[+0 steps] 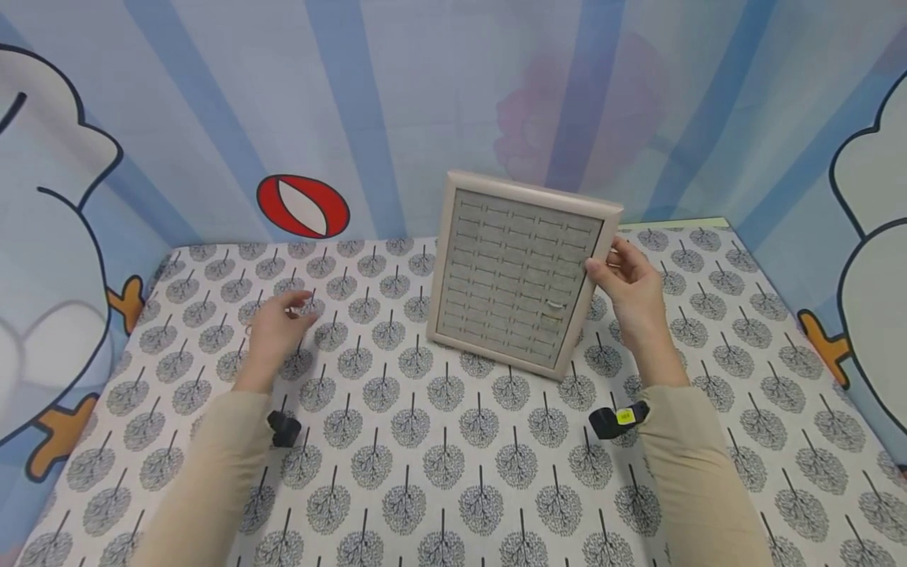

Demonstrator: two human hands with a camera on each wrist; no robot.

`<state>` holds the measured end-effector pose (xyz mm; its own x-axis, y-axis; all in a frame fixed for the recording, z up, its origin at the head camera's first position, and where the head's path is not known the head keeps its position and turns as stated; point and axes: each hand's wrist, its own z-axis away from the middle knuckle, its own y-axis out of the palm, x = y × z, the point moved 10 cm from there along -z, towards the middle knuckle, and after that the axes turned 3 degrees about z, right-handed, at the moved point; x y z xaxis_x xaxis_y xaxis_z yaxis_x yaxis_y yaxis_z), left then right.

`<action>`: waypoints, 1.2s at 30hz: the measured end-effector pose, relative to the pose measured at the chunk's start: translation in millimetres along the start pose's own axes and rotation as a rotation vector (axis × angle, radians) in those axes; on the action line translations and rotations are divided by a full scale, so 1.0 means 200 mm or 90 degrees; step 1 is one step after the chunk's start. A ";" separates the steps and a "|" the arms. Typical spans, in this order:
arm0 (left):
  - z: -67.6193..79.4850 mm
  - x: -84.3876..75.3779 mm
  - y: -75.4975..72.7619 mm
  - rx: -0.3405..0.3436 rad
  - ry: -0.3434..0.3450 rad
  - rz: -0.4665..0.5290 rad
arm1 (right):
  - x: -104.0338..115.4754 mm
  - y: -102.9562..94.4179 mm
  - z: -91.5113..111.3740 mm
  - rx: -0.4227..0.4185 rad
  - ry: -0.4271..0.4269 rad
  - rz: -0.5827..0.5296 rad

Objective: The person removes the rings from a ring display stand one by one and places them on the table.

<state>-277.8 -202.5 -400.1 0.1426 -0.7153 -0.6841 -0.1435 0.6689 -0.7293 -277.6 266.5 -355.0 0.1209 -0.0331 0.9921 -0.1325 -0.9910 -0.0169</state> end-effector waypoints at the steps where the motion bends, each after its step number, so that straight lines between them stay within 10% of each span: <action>1: 0.00 -0.04 0.00 -0.003 0.012 0.010 | 0.00 0.00 0.00 0.001 0.002 0.000; 21: 0.19 -0.83 0.35 0.110 0.183 0.127 | -0.01 0.00 -0.01 -0.007 0.014 0.022; 36: 0.39 -1.07 0.74 0.222 0.262 0.062 | -0.02 -0.01 0.00 -0.030 0.038 0.078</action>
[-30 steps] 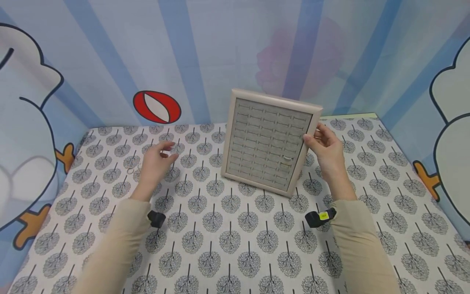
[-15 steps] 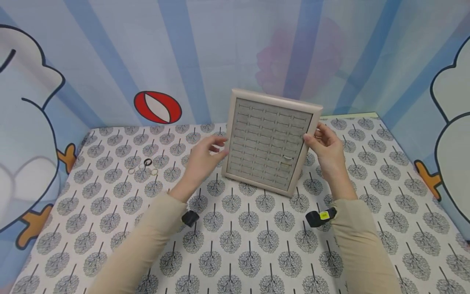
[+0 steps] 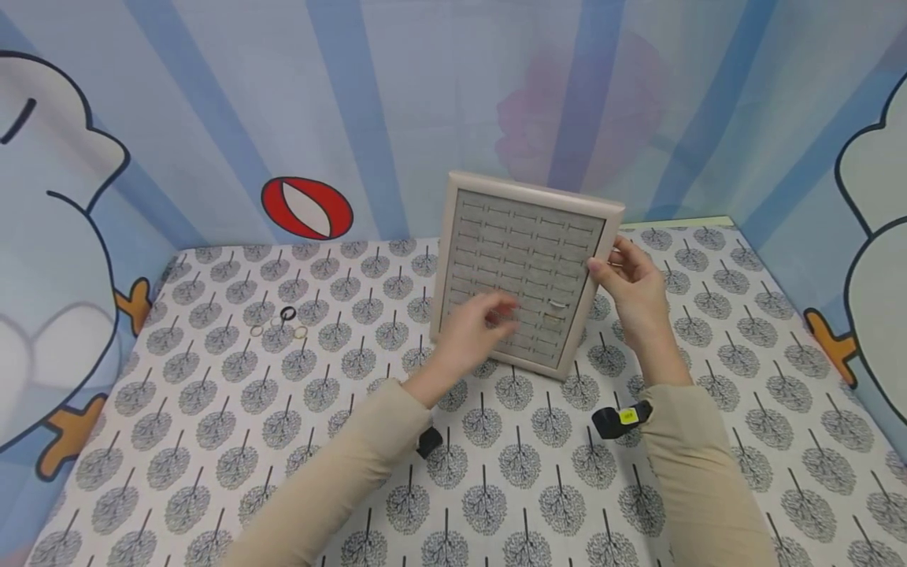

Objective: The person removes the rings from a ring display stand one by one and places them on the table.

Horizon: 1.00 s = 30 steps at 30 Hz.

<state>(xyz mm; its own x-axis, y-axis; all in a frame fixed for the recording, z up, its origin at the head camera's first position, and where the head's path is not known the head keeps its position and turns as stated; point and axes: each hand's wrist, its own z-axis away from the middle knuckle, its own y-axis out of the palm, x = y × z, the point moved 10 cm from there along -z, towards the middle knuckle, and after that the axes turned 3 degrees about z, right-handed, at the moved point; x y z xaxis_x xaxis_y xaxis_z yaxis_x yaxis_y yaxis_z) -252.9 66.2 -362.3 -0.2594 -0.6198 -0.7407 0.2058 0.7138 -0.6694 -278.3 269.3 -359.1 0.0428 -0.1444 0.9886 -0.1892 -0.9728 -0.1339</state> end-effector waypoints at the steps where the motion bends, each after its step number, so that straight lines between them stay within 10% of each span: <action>1: 0.00 0.00 0.02 0.001 -0.001 0.002 | 0.00 0.00 0.00 0.002 -0.001 -0.008; 30: -0.04 -0.09 0.18 0.002 0.008 -0.030 | -0.01 0.00 0.00 -0.005 0.003 -0.008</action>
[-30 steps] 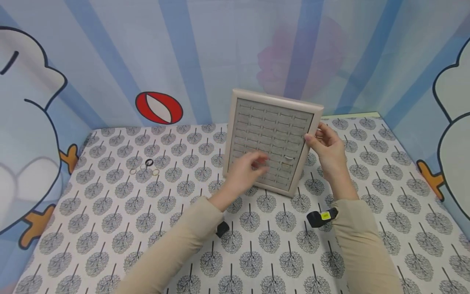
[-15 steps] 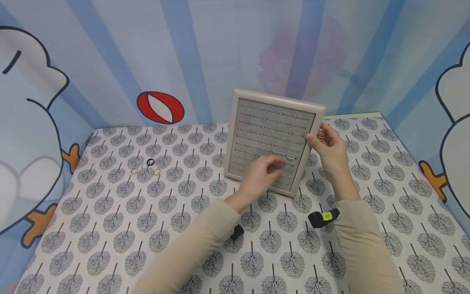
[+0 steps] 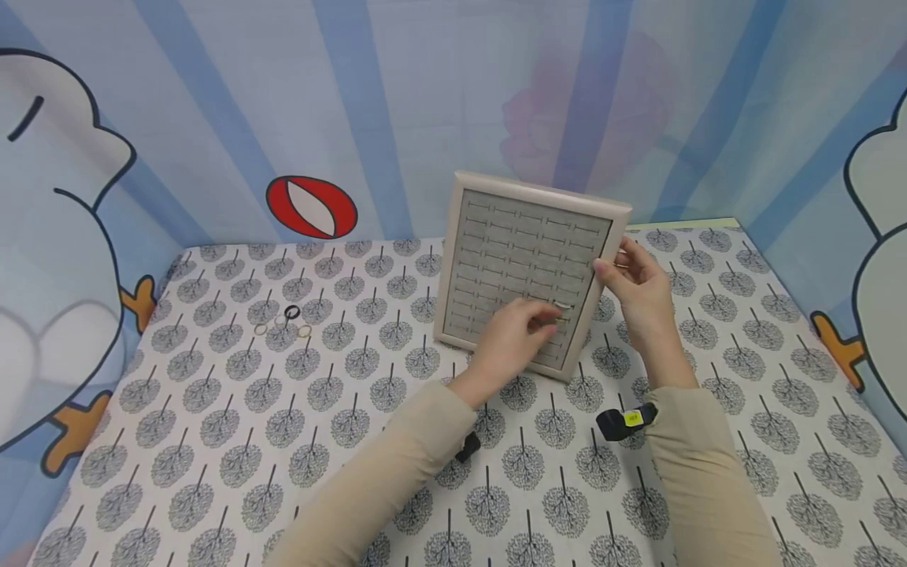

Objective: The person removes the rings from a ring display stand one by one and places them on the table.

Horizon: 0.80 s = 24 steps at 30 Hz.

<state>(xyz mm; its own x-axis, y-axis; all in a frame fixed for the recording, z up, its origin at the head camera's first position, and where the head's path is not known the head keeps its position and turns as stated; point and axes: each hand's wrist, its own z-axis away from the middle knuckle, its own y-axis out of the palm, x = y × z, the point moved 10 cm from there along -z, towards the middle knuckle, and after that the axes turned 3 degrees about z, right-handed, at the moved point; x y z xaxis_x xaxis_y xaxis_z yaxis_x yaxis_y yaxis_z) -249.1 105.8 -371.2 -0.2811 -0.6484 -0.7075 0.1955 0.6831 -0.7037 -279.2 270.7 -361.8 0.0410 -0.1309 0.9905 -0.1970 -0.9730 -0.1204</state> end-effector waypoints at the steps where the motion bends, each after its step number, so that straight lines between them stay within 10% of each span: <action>1: 0.00 0.00 0.00 0.000 -0.001 -0.008 | 0.00 0.00 0.00 0.000 -0.004 -0.003; 24: 0.00 -0.02 0.01 0.006 0.028 -0.067 | 0.02 0.01 0.01 0.015 -0.021 -0.040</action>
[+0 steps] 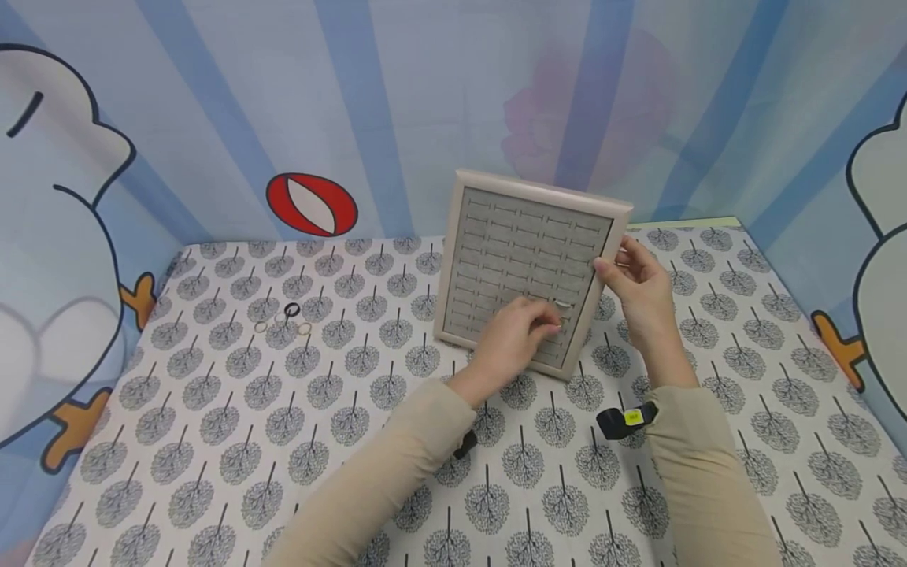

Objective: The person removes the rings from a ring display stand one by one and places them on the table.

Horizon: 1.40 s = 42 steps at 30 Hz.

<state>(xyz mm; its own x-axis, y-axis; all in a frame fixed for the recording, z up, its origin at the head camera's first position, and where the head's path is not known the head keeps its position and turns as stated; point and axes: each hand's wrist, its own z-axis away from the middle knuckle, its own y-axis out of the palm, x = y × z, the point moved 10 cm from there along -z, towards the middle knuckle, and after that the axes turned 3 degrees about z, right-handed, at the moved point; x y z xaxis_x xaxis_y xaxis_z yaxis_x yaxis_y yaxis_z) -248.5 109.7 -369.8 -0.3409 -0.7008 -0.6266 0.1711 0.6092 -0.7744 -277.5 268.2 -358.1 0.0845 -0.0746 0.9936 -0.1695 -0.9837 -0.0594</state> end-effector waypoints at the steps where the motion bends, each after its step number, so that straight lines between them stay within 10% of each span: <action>1: 0.00 0.00 0.00 0.004 0.002 0.000 | 0.00 0.00 0.00 0.000 -0.002 -0.003; 20: 0.03 0.08 -0.10 0.012 -0.030 0.164 | -0.01 0.00 -0.02 0.015 0.004 -0.021; 42: 0.13 0.36 -0.41 -0.062 -0.110 0.145 | -0.02 0.00 -0.01 0.012 0.001 -0.022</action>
<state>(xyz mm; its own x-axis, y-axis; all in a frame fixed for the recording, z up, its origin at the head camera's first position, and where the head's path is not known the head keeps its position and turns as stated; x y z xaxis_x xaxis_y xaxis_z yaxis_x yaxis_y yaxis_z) -263.6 -0.2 -353.9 -0.1396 -0.5901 -0.7952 0.1321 0.7848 -0.6055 -279.9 267.9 -361.5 0.0882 -0.0408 0.9953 -0.1478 -0.9886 -0.0274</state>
